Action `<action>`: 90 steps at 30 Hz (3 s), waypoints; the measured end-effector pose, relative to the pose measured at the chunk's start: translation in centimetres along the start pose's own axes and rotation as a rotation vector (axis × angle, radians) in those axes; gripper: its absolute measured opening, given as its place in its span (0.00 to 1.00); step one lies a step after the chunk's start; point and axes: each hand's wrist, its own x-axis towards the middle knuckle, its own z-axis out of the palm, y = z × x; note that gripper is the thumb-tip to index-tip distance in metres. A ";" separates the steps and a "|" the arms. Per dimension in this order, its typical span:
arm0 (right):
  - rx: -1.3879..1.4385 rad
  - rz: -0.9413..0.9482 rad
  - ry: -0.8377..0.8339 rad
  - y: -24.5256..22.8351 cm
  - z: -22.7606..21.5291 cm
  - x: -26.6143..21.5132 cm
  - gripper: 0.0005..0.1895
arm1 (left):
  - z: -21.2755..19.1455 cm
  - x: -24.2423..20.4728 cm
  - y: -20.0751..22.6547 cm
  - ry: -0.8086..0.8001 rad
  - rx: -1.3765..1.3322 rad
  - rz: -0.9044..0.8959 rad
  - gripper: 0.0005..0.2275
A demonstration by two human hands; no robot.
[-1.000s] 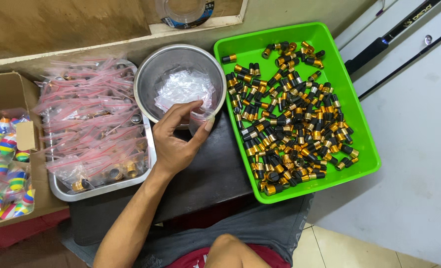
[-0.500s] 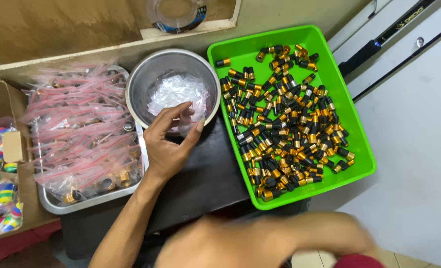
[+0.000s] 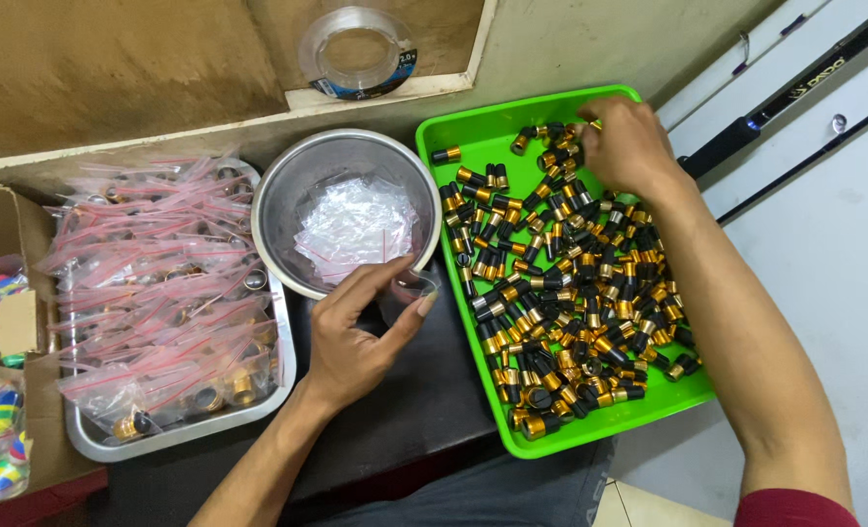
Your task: The person is packing small gold-and-black components into small plastic bags, sealing them, and placing the filled bags onto a tray.
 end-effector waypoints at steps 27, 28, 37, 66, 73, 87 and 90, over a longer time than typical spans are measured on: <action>0.790 -0.373 0.023 -12.3 -1.7 -9.5 0.15 | 1.4 -1.8 -2.2 -0.344 -1.180 -0.509 0.23; 0.857 -0.424 -0.044 -13.0 -1.4 -10.0 0.15 | 1.4 -1.9 -2.2 -0.359 -1.221 -0.533 0.25; 0.972 -0.546 -0.136 -14.8 1.3 -11.9 0.16 | 1.5 -2.1 -2.7 -0.369 -1.277 -0.618 0.24; 0.716 -0.698 0.097 -14.8 1.7 -13.2 0.03 | 2.7 -1.7 -1.9 -0.159 -0.786 -0.467 0.14; 0.714 -0.704 0.105 -14.8 1.4 -13.3 0.04 | 2.5 -1.0 -0.2 -0.140 -0.620 -0.377 0.12; 0.819 -0.624 0.007 -13.9 1.8 -13.3 0.04 | 1.8 -1.3 -0.1 -0.020 -0.516 -0.228 0.15; 0.823 -0.632 -0.031 -14.3 1.7 -13.5 0.05 | 1.6 -1.3 -0.4 0.050 -0.435 -0.181 0.11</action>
